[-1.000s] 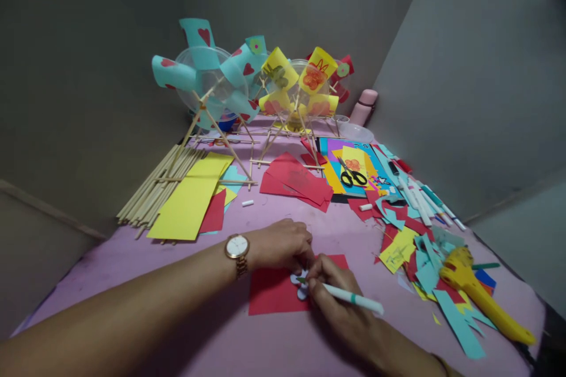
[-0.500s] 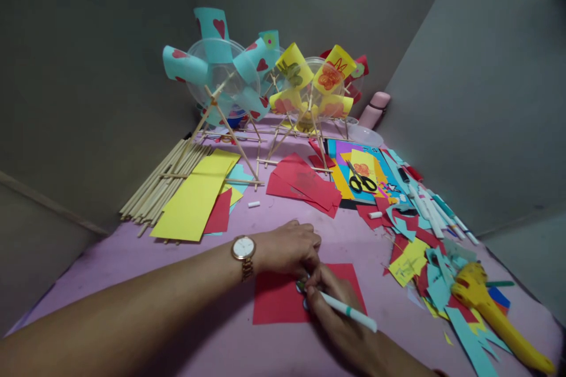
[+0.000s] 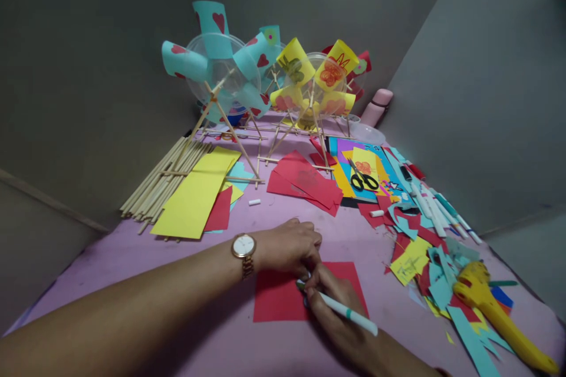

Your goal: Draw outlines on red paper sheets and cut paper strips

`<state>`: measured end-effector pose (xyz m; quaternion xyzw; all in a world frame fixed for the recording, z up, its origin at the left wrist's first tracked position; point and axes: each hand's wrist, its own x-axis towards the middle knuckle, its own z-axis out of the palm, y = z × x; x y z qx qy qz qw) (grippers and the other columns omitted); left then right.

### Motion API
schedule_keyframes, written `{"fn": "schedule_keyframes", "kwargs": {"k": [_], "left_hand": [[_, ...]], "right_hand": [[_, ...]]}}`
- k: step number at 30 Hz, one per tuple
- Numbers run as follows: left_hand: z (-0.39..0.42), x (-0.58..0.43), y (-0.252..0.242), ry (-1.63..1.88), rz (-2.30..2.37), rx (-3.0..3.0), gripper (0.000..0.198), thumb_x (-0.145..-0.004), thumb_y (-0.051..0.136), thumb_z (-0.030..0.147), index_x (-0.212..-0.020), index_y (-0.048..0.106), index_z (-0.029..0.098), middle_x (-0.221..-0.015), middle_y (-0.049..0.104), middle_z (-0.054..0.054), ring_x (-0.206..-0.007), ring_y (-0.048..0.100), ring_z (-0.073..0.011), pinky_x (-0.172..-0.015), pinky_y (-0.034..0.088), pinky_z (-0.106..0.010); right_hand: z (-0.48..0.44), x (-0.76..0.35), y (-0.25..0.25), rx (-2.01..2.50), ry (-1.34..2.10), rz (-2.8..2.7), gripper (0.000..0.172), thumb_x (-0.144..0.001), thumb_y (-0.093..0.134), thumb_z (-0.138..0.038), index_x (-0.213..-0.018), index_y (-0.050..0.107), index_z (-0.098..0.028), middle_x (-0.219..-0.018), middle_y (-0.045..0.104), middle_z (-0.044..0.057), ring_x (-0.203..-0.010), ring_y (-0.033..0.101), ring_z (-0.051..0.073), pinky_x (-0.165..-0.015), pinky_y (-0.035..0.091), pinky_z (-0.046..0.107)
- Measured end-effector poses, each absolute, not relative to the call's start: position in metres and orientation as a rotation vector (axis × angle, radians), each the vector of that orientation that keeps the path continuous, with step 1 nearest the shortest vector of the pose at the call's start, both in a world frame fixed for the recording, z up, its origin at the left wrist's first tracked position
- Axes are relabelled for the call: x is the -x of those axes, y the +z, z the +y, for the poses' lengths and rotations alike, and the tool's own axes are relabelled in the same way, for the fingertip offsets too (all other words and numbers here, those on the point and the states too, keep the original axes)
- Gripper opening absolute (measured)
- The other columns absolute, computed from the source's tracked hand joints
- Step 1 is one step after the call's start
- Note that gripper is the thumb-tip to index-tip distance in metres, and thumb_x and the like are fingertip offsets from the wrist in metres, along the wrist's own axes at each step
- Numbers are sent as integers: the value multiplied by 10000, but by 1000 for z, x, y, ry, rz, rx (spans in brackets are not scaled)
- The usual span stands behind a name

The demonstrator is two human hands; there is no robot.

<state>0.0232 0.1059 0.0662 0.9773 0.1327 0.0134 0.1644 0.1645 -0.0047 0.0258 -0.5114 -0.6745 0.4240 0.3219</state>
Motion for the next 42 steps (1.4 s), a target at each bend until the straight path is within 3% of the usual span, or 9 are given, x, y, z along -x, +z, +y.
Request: {"fn": "schedule_keyframes", "kwargs": {"k": [11,17,29,42], "left_hand": [[105,-25,71,-7,383,-2780,85,-754,732,183,-810,711,243,-815,626,-3,-883,509,-183,-719,322,-301],[105,-24,71,-8,379,-2779,37,-790,703,217,-812,705,246,-818,622,-3,-881,505,-181,-721,322,-297],[105,-24,71,-24,385,-2774,53,-793,700,234,-836,707,263,-826,612,-4,-891,491,-188,-737,315,-304],[106,-23,69,-49,388,-2768,120,-733,764,244,-830,698,265,-847,620,3,-903,493,-200,-744,308,-313]], "right_hand": [[-5,-164,31,1381,1078,-1859,142,-852,388,-291,-739,424,-213,-608,481,-14,-496,417,127,-461,277,237],[-3,-165,31,1403,1080,-1891,120,-841,379,-273,-766,443,-206,-645,519,10,-525,456,140,-496,321,248],[-6,-168,34,1342,1136,-1881,88,-817,406,-262,-749,433,-212,-609,442,-28,-515,400,127,-479,274,236],[-7,-172,35,1350,1185,-1833,131,-840,387,-271,-738,437,-207,-618,462,-23,-518,416,124,-505,306,246]]}}
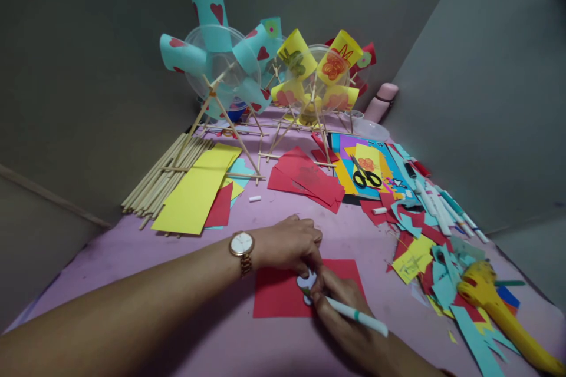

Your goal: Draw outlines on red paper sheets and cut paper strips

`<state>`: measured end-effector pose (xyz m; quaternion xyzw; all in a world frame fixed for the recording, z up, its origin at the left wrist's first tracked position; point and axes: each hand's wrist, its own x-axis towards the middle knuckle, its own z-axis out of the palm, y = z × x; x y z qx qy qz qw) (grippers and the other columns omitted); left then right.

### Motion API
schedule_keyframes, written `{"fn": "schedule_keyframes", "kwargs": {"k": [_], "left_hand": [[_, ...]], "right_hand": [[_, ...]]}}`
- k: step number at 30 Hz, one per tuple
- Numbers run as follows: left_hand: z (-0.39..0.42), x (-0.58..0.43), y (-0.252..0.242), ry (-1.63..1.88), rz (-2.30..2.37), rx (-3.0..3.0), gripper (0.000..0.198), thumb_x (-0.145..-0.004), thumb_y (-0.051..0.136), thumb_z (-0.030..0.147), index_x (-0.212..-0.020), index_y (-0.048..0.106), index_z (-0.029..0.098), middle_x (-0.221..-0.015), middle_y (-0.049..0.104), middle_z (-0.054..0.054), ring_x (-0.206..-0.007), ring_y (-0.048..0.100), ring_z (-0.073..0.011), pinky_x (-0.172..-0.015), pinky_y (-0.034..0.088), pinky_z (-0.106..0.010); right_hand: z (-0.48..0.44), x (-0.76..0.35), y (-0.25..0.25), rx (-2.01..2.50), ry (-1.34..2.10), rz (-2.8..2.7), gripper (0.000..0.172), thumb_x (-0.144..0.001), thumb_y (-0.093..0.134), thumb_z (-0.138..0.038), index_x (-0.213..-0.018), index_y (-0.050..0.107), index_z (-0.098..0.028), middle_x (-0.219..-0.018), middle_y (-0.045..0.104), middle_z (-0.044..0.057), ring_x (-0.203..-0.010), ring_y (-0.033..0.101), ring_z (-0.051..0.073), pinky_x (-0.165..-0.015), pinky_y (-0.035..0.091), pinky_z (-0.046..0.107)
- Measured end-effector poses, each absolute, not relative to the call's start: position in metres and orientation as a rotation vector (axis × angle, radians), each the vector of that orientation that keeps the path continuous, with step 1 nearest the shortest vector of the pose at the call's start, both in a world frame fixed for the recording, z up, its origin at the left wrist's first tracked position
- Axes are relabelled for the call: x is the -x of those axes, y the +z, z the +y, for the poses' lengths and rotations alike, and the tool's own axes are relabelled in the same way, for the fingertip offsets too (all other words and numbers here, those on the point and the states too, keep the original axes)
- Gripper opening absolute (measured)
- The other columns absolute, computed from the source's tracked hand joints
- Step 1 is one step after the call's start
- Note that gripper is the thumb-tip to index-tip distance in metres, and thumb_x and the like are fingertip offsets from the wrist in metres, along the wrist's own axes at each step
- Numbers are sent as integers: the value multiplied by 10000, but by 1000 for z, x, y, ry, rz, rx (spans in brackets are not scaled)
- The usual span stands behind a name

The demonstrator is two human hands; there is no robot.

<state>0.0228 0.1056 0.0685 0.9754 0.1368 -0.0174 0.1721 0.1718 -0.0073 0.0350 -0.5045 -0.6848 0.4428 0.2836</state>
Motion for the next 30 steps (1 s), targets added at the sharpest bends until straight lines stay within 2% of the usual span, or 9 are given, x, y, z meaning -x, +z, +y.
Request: {"fn": "schedule_keyframes", "kwargs": {"k": [3,8,19,30], "left_hand": [[105,-23,70,-46,396,-2766,115,-744,755,242,-844,702,263,-844,619,1,-907,494,-201,-744,306,-317],[105,-23,72,-44,396,-2765,60,-786,712,239,-841,708,262,-843,619,-1,-905,492,-194,-752,305,-317],[105,-24,71,-44,408,-2757,98,-759,743,266,-853,715,275,-834,617,3,-896,500,-193,-740,304,-316],[105,-23,72,-29,390,-2756,103,-755,743,250,-850,722,282,-820,612,-1,-879,496,-201,-731,321,-322]], "right_hand": [[-7,-173,35,1408,1183,-1841,191,-859,359,-321,-765,464,-193,-599,449,-24,-492,393,124,-478,275,250],[-7,-174,37,1413,1196,-1830,222,-866,337,-348,-765,460,-193,-617,493,0,-517,443,142,-500,314,261],[-9,-179,35,1411,1151,-1809,193,-874,346,-306,-753,455,-203,-653,546,20,-590,505,172,-549,371,276],[-9,-177,34,1393,1107,-1769,155,-856,360,-264,-718,418,-220,-623,537,-5,-562,506,155,-529,355,258]]}}
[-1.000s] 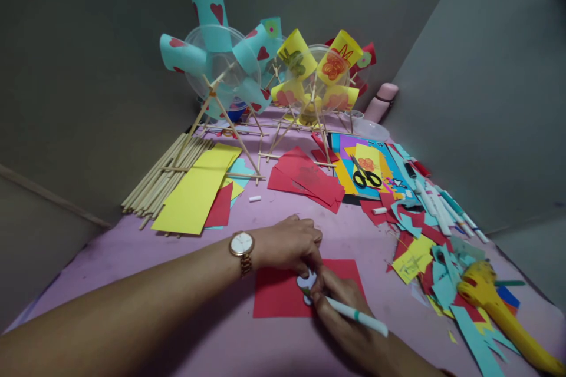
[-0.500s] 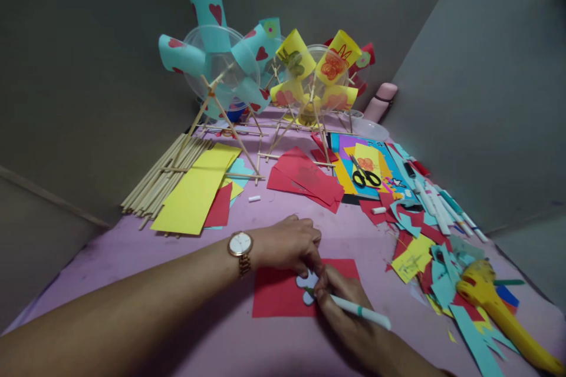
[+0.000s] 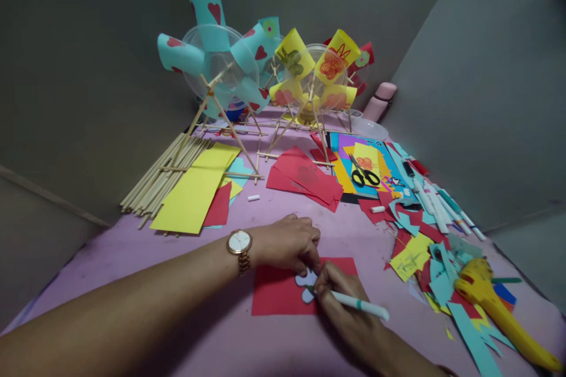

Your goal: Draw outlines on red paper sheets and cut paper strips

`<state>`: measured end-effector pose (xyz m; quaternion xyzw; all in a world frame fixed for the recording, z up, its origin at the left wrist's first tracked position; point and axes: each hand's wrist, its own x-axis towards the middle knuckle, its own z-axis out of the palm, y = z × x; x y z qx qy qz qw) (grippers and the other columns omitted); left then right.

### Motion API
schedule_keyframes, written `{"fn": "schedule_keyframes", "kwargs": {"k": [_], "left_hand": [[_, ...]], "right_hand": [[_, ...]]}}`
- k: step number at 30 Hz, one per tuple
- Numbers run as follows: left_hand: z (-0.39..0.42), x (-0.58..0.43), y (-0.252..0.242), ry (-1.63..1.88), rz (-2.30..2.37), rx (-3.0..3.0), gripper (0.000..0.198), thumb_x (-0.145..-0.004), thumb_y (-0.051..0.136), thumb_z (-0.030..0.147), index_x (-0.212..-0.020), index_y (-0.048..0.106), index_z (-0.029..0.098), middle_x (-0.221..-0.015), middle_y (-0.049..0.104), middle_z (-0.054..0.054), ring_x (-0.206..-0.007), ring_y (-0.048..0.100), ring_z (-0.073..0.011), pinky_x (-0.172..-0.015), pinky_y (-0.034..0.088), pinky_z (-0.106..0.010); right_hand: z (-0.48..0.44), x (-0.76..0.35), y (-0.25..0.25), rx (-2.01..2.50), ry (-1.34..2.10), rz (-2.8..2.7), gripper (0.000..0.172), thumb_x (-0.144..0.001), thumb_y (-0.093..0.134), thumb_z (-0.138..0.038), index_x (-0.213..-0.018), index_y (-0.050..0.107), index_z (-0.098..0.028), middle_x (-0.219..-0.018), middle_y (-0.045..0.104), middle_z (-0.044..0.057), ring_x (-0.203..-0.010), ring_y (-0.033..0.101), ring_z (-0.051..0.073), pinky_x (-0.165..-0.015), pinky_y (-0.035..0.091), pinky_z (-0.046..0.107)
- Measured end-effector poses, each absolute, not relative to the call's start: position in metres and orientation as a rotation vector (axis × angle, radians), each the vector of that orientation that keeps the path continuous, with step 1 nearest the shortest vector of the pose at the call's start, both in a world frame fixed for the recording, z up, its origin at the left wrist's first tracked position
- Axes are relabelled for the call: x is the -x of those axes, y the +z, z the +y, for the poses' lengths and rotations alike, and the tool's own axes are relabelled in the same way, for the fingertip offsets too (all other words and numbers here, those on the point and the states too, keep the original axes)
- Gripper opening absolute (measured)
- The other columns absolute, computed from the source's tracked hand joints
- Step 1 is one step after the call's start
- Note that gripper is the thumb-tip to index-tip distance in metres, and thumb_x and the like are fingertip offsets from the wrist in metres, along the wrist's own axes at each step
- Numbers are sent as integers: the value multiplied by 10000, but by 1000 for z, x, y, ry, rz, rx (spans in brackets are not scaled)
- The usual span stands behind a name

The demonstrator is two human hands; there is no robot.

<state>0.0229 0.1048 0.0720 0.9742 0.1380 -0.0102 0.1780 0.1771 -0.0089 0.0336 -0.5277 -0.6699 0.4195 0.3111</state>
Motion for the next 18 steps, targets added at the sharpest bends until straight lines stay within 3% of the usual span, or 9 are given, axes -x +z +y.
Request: {"fn": "schedule_keyframes", "kwargs": {"k": [13,18], "left_hand": [[104,-24,74,-74,410,-2762,91,-753,743,270,-838,715,290,-828,609,1,-887,495,-202,-735,304,-315],[104,-25,74,-77,417,-2753,76,-747,748,295,-815,714,286,-811,602,5,-890,491,-201,-725,303,-303]], "right_hand": [[-7,-177,31,1389,1125,-1748,142,-853,375,-248,-735,445,-214,-593,496,-31,-490,420,121,-467,300,234],[-7,-176,32,1421,1105,-1750,123,-832,378,-237,-723,430,-222,-593,509,-22,-501,456,134,-476,314,241]]}}
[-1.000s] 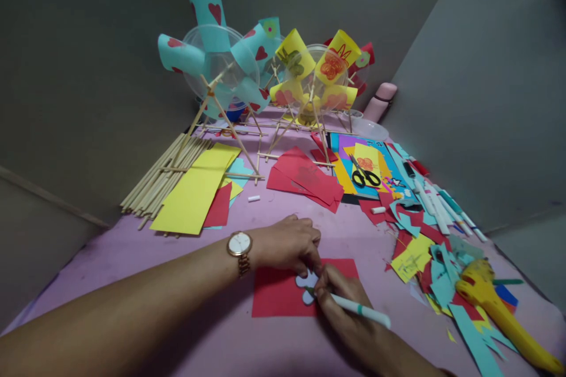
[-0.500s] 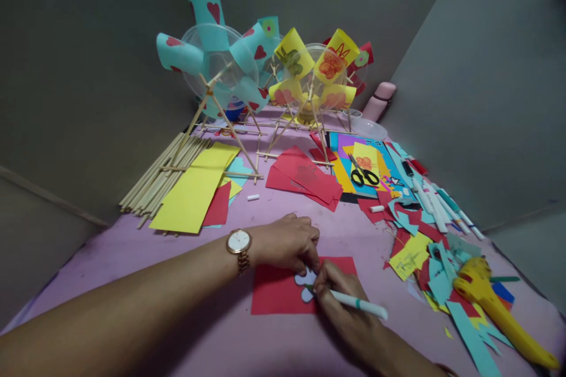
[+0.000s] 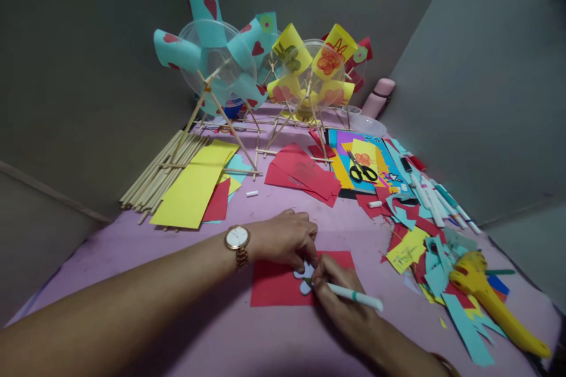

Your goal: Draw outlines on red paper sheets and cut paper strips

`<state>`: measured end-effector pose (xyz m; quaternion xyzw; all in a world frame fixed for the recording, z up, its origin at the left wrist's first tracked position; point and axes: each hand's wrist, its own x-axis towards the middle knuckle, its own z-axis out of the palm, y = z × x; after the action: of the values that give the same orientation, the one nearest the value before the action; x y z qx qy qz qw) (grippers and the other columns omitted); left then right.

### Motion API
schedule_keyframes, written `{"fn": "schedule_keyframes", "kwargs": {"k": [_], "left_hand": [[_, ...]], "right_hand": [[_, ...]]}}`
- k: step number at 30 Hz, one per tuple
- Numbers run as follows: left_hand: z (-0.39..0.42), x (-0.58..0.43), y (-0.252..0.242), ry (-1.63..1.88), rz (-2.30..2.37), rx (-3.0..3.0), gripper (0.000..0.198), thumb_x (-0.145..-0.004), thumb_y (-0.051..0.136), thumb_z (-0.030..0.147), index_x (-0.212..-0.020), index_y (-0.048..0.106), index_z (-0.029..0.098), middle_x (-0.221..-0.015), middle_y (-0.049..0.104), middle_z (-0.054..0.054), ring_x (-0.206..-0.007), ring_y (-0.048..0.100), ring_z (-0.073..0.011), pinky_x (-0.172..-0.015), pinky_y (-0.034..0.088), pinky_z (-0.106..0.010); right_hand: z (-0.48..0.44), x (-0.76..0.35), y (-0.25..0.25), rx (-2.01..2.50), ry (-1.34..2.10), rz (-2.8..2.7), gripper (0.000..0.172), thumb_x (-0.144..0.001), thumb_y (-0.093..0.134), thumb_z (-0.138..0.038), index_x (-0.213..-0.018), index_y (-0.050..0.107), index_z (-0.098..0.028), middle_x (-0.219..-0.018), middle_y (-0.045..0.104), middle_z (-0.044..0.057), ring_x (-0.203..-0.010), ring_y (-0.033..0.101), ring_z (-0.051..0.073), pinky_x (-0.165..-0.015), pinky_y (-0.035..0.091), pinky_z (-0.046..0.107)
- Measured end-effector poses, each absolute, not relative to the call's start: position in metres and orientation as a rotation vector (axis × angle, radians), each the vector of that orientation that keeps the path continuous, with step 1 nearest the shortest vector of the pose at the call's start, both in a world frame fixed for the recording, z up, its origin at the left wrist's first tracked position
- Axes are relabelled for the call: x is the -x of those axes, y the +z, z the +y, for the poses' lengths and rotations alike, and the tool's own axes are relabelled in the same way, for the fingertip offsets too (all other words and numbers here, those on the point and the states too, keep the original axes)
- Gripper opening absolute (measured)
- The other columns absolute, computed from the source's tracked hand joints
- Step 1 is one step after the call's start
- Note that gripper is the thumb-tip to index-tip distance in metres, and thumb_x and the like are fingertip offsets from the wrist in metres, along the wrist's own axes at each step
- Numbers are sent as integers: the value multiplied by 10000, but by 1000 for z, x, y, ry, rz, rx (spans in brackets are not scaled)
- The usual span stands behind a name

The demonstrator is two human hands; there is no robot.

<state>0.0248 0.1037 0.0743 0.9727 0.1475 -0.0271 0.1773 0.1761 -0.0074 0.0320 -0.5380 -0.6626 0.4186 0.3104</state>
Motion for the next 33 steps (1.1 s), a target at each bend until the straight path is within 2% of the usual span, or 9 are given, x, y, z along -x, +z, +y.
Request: {"fn": "schedule_keyframes", "kwargs": {"k": [6,21,33], "left_hand": [[102,-24,74,-63,420,-2752,90,-738,755,308,-813,712,283,-807,599,7,-880,488,-200,-722,299,-301],[100,-23,74,-41,435,-2752,84,-747,744,282,-825,713,294,-807,598,9,-888,484,-202,-734,302,-310],[100,-23,74,-36,439,-2751,88,-732,760,282,-807,714,284,-804,599,9,-887,491,-204,-734,311,-318]], "right_hand": [[-9,-177,33,1429,1073,-1780,130,-839,360,-235,-728,425,-225,-615,559,-1,-553,526,160,-518,358,255],[-9,-177,30,1366,1065,-1732,135,-829,393,-179,-703,404,-225,-604,526,-26,-539,494,136,-512,355,240],[-9,-179,32,1366,1089,-1768,138,-851,367,-231,-719,408,-227,-607,514,-21,-539,475,141,-503,338,242]]}}
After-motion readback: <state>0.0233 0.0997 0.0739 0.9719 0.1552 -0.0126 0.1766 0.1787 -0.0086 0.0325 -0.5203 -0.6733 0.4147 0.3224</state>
